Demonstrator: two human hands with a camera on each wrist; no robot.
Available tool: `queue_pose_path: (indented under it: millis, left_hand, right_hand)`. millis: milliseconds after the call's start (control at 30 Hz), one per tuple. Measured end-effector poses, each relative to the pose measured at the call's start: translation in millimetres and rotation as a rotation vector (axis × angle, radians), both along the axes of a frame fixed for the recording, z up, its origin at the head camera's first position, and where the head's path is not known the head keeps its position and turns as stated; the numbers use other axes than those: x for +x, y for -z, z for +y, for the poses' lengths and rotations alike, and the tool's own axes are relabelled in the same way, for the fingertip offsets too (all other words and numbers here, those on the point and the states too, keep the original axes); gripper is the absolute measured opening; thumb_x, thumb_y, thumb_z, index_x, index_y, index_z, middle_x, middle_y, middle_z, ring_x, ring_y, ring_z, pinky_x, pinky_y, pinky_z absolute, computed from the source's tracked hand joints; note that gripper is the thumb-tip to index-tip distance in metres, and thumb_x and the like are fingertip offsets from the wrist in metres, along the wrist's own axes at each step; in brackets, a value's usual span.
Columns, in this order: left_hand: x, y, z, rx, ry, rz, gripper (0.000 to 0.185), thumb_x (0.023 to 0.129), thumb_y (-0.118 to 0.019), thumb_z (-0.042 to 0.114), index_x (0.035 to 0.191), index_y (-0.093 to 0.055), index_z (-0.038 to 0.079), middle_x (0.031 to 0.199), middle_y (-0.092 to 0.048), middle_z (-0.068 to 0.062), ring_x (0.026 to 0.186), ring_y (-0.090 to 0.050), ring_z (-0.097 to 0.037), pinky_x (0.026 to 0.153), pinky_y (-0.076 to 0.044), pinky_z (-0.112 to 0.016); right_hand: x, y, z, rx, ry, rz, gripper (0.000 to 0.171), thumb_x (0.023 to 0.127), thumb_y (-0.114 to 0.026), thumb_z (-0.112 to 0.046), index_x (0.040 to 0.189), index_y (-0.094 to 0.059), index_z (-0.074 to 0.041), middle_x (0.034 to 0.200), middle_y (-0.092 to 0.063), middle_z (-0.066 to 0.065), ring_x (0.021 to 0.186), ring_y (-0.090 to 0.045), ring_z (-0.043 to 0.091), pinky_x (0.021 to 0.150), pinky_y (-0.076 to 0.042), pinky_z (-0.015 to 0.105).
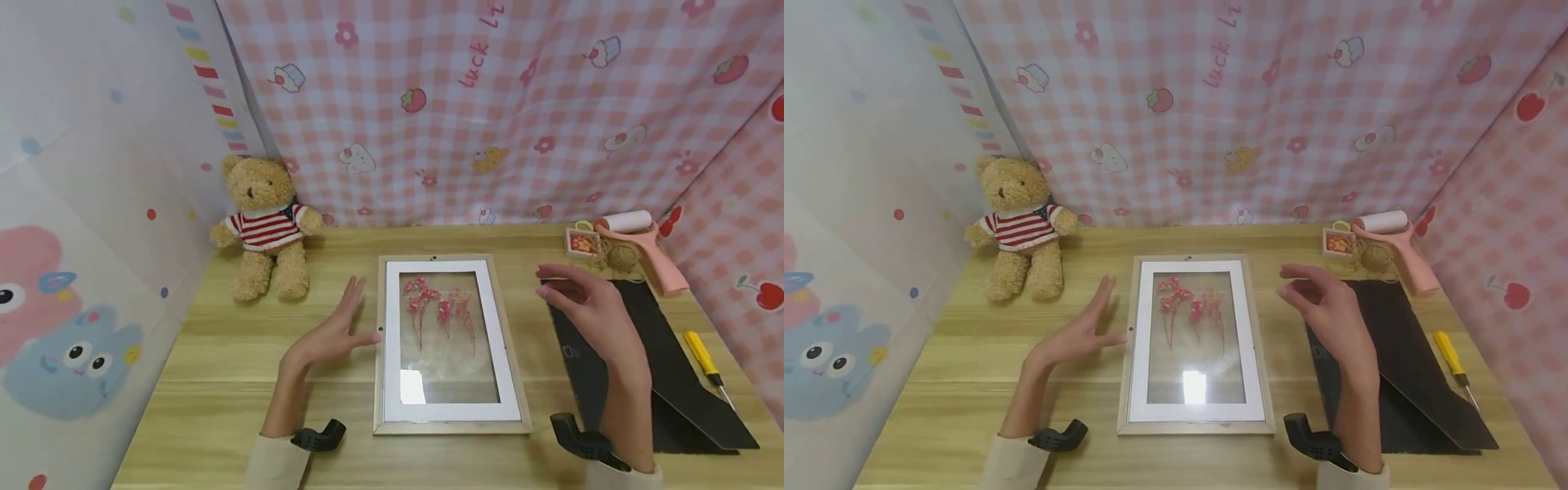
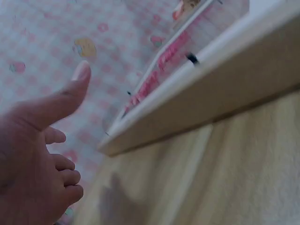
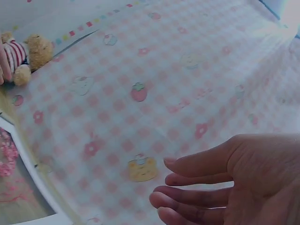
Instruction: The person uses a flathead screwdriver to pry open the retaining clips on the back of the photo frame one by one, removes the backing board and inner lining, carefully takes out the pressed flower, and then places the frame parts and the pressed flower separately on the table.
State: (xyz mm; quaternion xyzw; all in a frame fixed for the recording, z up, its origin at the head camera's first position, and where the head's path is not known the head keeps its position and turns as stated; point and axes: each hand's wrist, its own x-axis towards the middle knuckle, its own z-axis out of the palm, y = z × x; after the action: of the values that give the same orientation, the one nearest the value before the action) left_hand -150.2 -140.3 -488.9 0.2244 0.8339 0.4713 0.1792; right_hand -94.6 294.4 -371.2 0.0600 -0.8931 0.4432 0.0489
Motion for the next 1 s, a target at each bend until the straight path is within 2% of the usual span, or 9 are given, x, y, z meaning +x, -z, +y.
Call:
queue_pose_path:
  millis: [133, 200, 300, 400, 467, 567, 700, 833, 1000]
  left_hand:
    - [-15.5, 42.6, -12.0, 0.018, 0.032, 0.011, 0.123, 0.096, -0.08, 0.059, 0.178, 0.008, 0.031, 0.184, 0.019, -0.014, 0.17, 0.012, -0.042, 0.134, -0.006, -0.071]
    - [-17.4, 50.5, -13.9, 0.011, 0.033, 0.008, 0.124, 0.094, -0.081, 0.061, 0.178, 0.007, 0.034, 0.184, 0.017, -0.013, 0.17, 0.011, -0.042, 0.134, -0.006, -0.07]
    - [-10.1, 34.8, -12.1, 0.001, 0.025, -0.032, 0.125, 0.094, -0.084, 0.054, 0.178, 0.005, 0.027, 0.184, 0.017, -0.016, 0.169, 0.012, -0.045, 0.134, -0.003, -0.07]
    - [-0.5, 13.3, -8.0, -0.036, 0.024, -0.077, 0.122, 0.095, -0.085, 0.045, 0.179, 0.0, 0.02, 0.183, 0.018, -0.019, 0.167, 0.014, -0.049, 0.133, 0.001, -0.071]
    - [3.7, 4.7, -5.5, -0.069, 0.027, -0.085, 0.119, 0.095, -0.085, 0.043, 0.179, -0.004, 0.02, 0.183, 0.018, -0.019, 0.166, 0.016, -0.051, 0.131, 0.002, -0.074]
    - [5.1, 6.7, -4.7, -0.119, 0.029, -0.063, 0.115, 0.095, -0.084, 0.046, 0.179, -0.009, 0.023, 0.183, 0.016, -0.019, 0.166, 0.018, -0.05, 0.131, 0.001, -0.076]
    - [2.8, 16.9, -5.9, -0.115, 0.018, -0.035, 0.116, 0.091, -0.085, 0.053, 0.179, -0.012, 0.029, 0.184, 0.013, -0.016, 0.168, 0.019, -0.042, 0.133, 0.002, -0.072]
    - [1.1, 16.3, -3.9, -0.114, 0.024, -0.03, 0.117, 0.091, -0.086, 0.051, 0.178, -0.012, 0.028, 0.185, 0.012, -0.014, 0.169, 0.019, -0.036, 0.134, 0.006, -0.067]
    - [-0.2, 15.1, -1.3, -0.109, 0.025, -0.027, 0.117, 0.09, -0.085, 0.053, 0.178, -0.013, 0.026, 0.185, 0.011, -0.015, 0.17, 0.018, -0.037, 0.135, 0.006, -0.067]
  right_hand:
    - [-8.2, 13.1, -0.4, -0.001, -0.004, -0.057, 0.043, 0.11, -0.07, -0.022, 0.147, -0.066, 0.0, 0.136, -0.073, 0.025, 0.099, -0.062, -0.017, 0.081, -0.052, 0.006]
    - [-14.5, 23.7, 0.3, 0.01, -0.008, -0.086, 0.043, 0.111, -0.069, -0.023, 0.147, -0.067, 0.0, 0.136, -0.073, 0.024, 0.101, -0.066, -0.01, 0.08, -0.053, 0.01]
    - [-26.0, 42.1, -1.9, 0.03, -0.024, -0.141, 0.044, 0.111, -0.069, -0.023, 0.147, -0.066, 0.002, 0.137, -0.073, 0.025, 0.111, -0.074, 0.013, 0.083, -0.056, 0.019]
    - [-36.3, 59.3, -7.6, 0.056, -0.039, -0.19, 0.042, 0.11, -0.069, -0.02, 0.144, -0.067, 0.005, 0.135, -0.074, 0.027, 0.118, -0.074, 0.038, 0.085, -0.059, 0.03]
    - [-40.7, 66.3, -14.4, 0.07, -0.041, -0.206, 0.04, 0.109, -0.07, -0.017, 0.141, -0.068, 0.008, 0.132, -0.074, 0.028, 0.119, -0.072, 0.045, 0.085, -0.059, 0.035]
    - [-43.6, 70.6, -30.9, 0.086, -0.047, -0.228, 0.038, 0.108, -0.072, -0.015, 0.135, -0.069, 0.011, 0.124, -0.074, 0.029, 0.114, -0.073, 0.046, 0.081, -0.06, 0.038]
    - [-45.8, 72.0, -60.2, 0.145, -0.078, -0.251, 0.031, 0.104, -0.076, -0.012, 0.124, -0.071, 0.012, 0.109, -0.075, 0.026, 0.102, -0.075, 0.041, 0.077, -0.061, 0.041]
    - [-44.9, 76.4, -80.0, 0.261, -0.069, -0.312, 0.021, 0.101, -0.079, -0.01, 0.111, -0.072, 0.007, 0.099, -0.073, 0.019, 0.088, -0.068, 0.029, 0.073, -0.056, 0.039]
    - [-41.5, 77.6, -91.9, 0.361, -0.03, -0.383, 0.018, 0.098, -0.082, -0.012, 0.104, -0.071, 0.001, 0.096, -0.07, 0.013, 0.083, -0.061, 0.024, 0.07, -0.053, 0.038]
